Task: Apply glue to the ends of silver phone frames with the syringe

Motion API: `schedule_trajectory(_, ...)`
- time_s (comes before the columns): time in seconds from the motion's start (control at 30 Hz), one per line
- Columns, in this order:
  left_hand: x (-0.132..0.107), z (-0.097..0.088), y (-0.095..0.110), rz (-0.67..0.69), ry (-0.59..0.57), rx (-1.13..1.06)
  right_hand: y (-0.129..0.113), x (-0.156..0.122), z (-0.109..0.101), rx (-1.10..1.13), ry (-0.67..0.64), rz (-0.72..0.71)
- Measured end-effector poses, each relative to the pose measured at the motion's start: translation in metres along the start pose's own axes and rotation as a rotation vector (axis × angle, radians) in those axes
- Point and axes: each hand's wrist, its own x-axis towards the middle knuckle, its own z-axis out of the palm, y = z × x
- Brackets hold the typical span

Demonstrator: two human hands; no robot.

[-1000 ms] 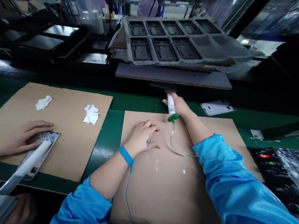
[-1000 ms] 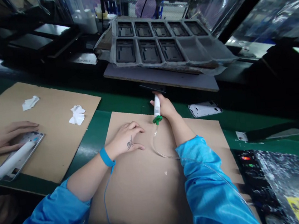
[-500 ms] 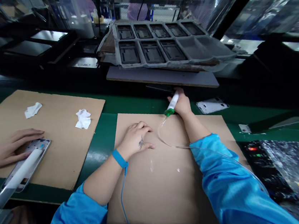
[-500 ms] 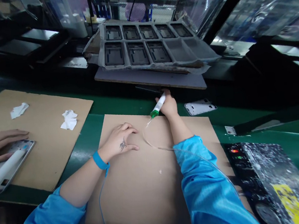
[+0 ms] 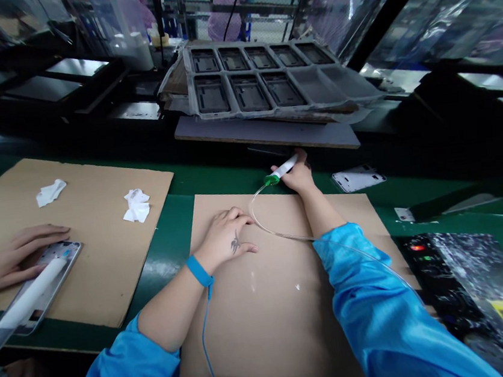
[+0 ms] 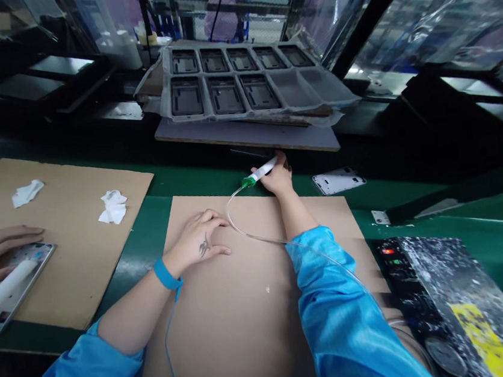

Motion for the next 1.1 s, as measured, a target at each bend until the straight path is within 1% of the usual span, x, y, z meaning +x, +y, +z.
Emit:
schedule_trajectory(0.17,0.001,0.001,-0.001,-0.010,0.000,-0.005,-0.008,-0.002,-0.005,-0.066,0.001,-0.032)
schedule_trajectory(0.3,0.002,0.001,0.000,-0.015,-0.014,-0.001,-0.011,-0.017,-0.018,-0.092,0.033,-0.033)
schedule_trajectory(0.47,0.002,0.001,0.000,-0.023,-0.025,0.003,0.005,-0.042,-0.048,-0.056,0.132,-0.059)
schedule_trajectory(0.53,0.002,0.000,-0.001,-0.023,-0.027,0.004,0.012,-0.046,-0.056,-0.052,0.144,-0.008)
schedule_trajectory(0.6,0.002,-0.001,-0.001,-0.022,-0.023,-0.001,0.013,-0.047,-0.058,-0.067,0.121,0.076)
schedule_trajectory(0.67,0.002,-0.002,-0.001,-0.018,-0.016,-0.011,0.010,-0.044,-0.053,-0.087,0.083,0.126)
schedule_trajectory(0.77,0.002,-0.003,-0.003,-0.004,-0.009,-0.017,0.000,-0.037,-0.042,-0.141,0.077,0.124)
schedule_trajectory(0.83,0.002,-0.003,-0.004,-0.004,-0.004,-0.019,-0.004,-0.032,-0.039,-0.162,0.082,0.142)
schedule_trajectory(0.97,0.001,-0.003,-0.005,-0.032,0.004,-0.016,-0.005,-0.030,-0.048,-0.132,0.087,0.191)
schedule_trajectory(1.1,-0.002,-0.004,-0.004,-0.058,-0.007,-0.008,-0.006,-0.039,-0.058,-0.069,0.090,0.187)
